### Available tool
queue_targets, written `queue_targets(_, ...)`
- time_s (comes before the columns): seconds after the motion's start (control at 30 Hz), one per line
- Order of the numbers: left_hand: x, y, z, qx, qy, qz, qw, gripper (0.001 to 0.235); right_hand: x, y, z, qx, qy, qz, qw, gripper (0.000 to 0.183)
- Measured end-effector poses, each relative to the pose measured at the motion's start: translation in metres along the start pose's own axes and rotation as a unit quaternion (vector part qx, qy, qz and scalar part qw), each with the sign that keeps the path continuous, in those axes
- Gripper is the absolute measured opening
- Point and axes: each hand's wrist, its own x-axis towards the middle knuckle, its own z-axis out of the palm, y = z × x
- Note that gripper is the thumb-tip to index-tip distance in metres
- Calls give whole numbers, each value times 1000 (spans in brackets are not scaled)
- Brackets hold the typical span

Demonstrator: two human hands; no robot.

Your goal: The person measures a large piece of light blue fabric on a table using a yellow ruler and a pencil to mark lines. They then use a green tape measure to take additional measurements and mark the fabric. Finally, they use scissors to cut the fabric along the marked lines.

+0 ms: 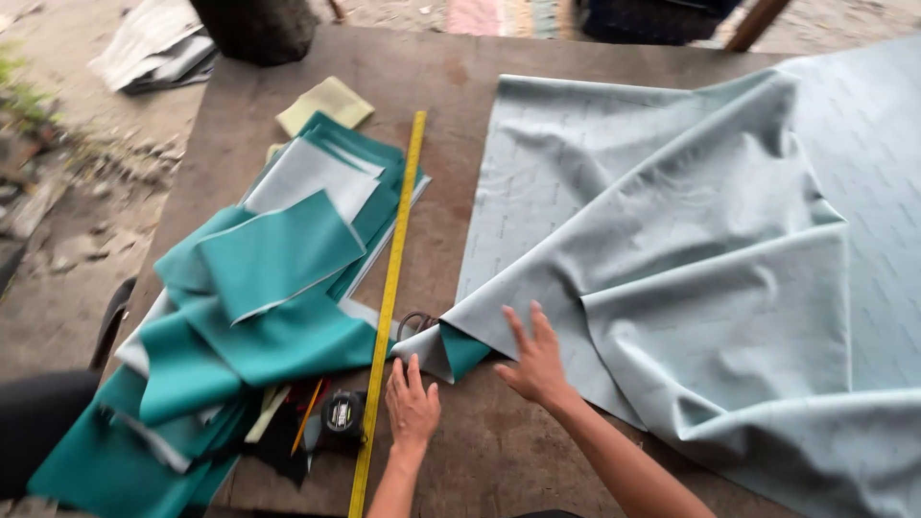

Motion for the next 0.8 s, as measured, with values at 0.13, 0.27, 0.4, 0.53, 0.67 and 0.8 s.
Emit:
queue_targets(0.13,13,6,15,72,13,-34,997,83,54,-4,30,-67,-155,127,977,100)
queue_targets(0.27,27,-12,27,71,-7,-80,994,88,69,36,52,-14,-5,127,992,37)
queue_targets(0.4,22,-14,16,-14,-5,-71,997,74,48,112,78,204,168,163,951,30)
queue_targets(0.53,34,-3,-25,-158,-83,-209,961,56,-69,219,47,658,155,152,721,56)
queue_targets(0.67,39,11,-26,-242,-94,-332,907,67,-187,267,-27,357,343,335,802,41)
queue_targets(0.8,56,14,31,-250,-89,-293,919,40,-280,269,-88,219,380,416,797,36)
